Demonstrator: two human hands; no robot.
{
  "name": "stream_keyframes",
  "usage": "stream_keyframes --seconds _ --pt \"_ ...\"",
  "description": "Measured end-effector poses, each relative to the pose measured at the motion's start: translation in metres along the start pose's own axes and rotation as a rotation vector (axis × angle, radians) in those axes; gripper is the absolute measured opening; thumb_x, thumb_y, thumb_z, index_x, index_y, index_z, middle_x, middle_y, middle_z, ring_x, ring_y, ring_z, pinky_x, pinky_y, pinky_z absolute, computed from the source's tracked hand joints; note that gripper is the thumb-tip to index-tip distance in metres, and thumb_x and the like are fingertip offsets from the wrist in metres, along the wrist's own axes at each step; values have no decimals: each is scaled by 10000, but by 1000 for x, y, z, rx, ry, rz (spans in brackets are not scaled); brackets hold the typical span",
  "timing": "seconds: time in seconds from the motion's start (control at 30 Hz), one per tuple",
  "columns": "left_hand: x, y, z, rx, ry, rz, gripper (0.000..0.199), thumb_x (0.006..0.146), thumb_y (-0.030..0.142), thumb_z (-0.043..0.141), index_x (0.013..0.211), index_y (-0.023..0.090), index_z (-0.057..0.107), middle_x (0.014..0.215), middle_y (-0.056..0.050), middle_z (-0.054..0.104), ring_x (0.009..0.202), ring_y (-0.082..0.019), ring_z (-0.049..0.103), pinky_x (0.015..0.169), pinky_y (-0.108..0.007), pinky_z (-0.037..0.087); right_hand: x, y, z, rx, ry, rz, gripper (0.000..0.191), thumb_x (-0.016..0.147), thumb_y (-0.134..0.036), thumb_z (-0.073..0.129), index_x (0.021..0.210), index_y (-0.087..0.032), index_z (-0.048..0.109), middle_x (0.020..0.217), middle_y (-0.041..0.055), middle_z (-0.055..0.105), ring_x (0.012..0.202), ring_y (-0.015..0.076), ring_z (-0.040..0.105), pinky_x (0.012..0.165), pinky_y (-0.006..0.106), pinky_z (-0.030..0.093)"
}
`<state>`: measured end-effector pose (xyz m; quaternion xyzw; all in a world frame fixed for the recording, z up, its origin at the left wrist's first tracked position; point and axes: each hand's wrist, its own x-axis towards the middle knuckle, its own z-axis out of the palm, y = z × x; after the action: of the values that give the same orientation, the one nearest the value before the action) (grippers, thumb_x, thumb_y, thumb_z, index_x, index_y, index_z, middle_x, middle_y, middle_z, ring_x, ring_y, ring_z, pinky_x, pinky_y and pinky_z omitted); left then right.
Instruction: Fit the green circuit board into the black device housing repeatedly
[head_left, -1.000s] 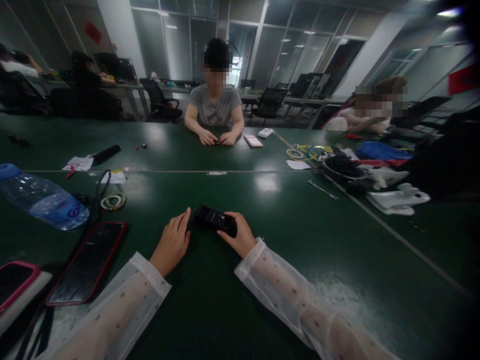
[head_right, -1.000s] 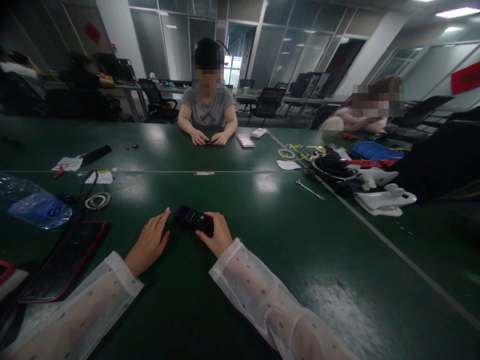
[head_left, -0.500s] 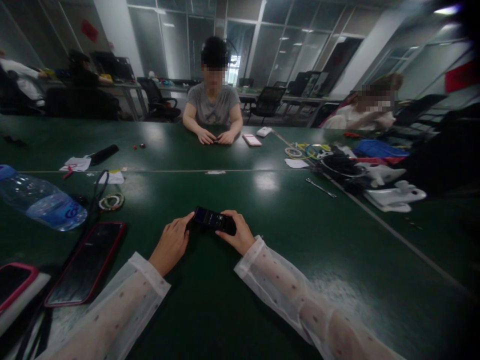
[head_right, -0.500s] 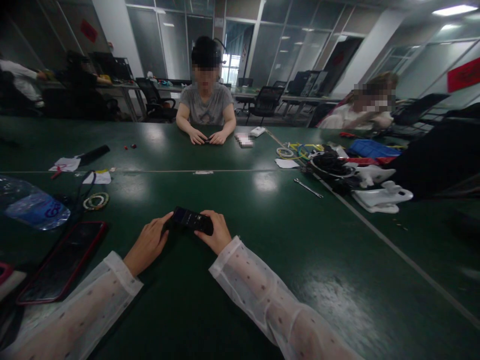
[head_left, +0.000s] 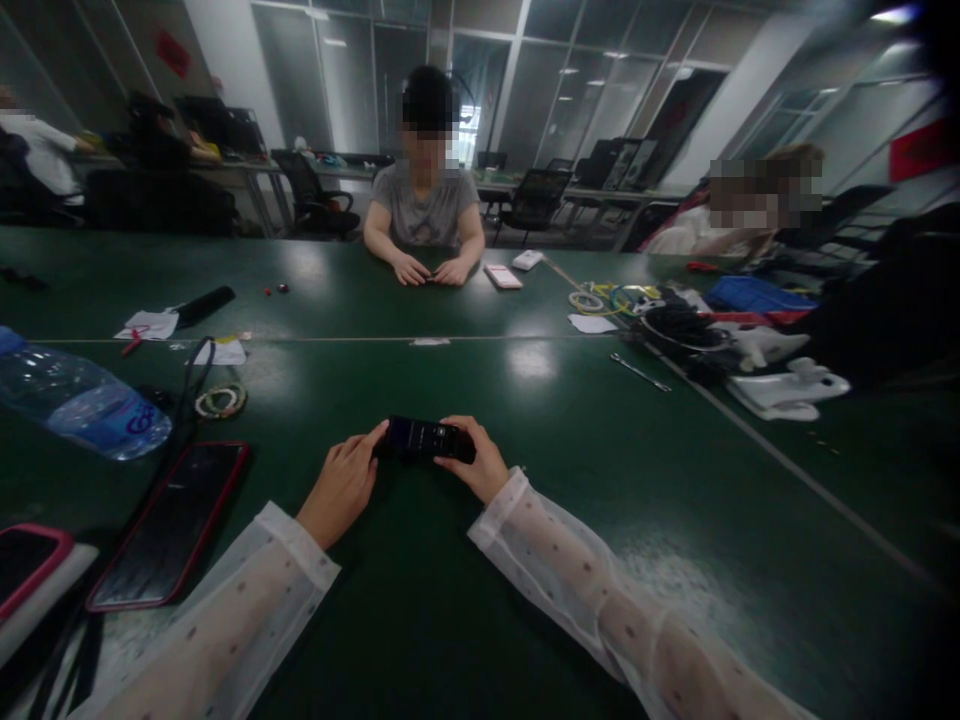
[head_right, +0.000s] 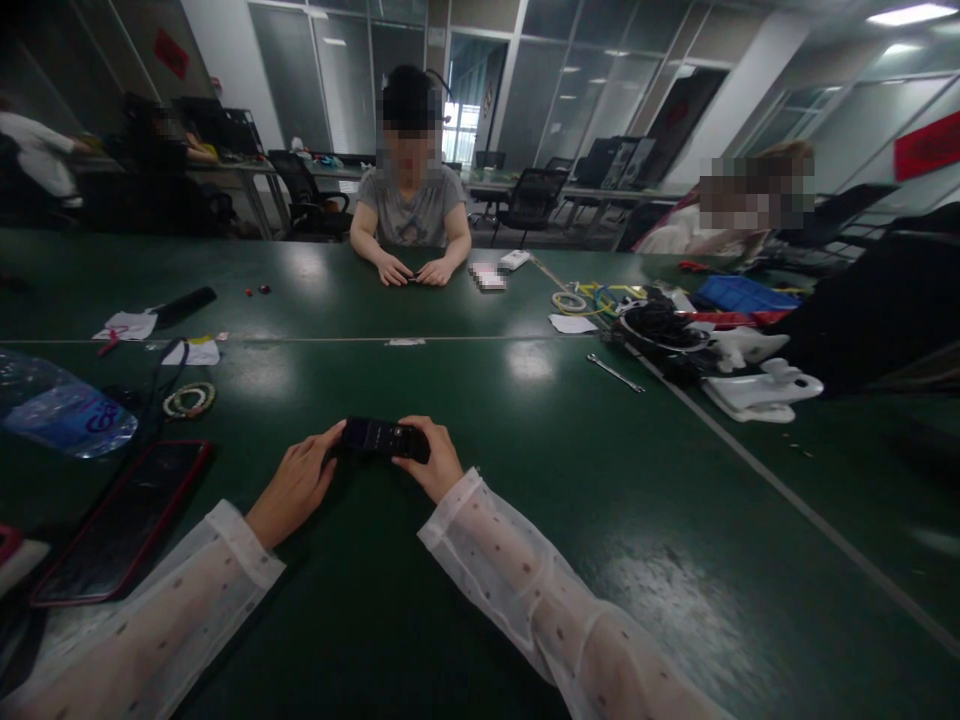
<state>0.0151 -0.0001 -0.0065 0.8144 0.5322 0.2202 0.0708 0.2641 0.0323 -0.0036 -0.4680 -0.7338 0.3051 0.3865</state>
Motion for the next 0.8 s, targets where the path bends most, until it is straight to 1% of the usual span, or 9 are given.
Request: stream_keyframes --seconds 0.2,0.37,0.63,0.8 --pt "1 3 -2 12 -37 -23 565 951 143 375 1475 196 170 1252 -119 556 1128 -238 532 950 -440 400 -1 3 1 65 24 26 474 715 -212 729 1134 -295 522 1091 20 584 1010 222 590 905 448 468" --pt "1 2 1 23 -15 2 573 947 139 370 1478 195 160 1237 -111 573 1119 -229 540 941 -420 403 0 3 1 75 39 46 470 699 -211 734 1119 -271 532 1001 15 608 953 219 607 872 439 478" --pt "1 -4 5 14 -6 7 571 947 162 369 1481 212 173 1233 -107 579 1116 -236 547 925 -421 410 0 5 1 101 29 56 482 700 -225 740 1133 -269 533 1017 23 613 959 223 613 873 448 482" --pt "2 -5 6 23 -29 -13 569 950 168 371 1482 211 175 1252 -113 561 1131 -241 534 940 -433 405 0 6 2 102 32 65 489 699 -226 744 1140 -264 535 1028 25 614 969 220 613 892 457 477"
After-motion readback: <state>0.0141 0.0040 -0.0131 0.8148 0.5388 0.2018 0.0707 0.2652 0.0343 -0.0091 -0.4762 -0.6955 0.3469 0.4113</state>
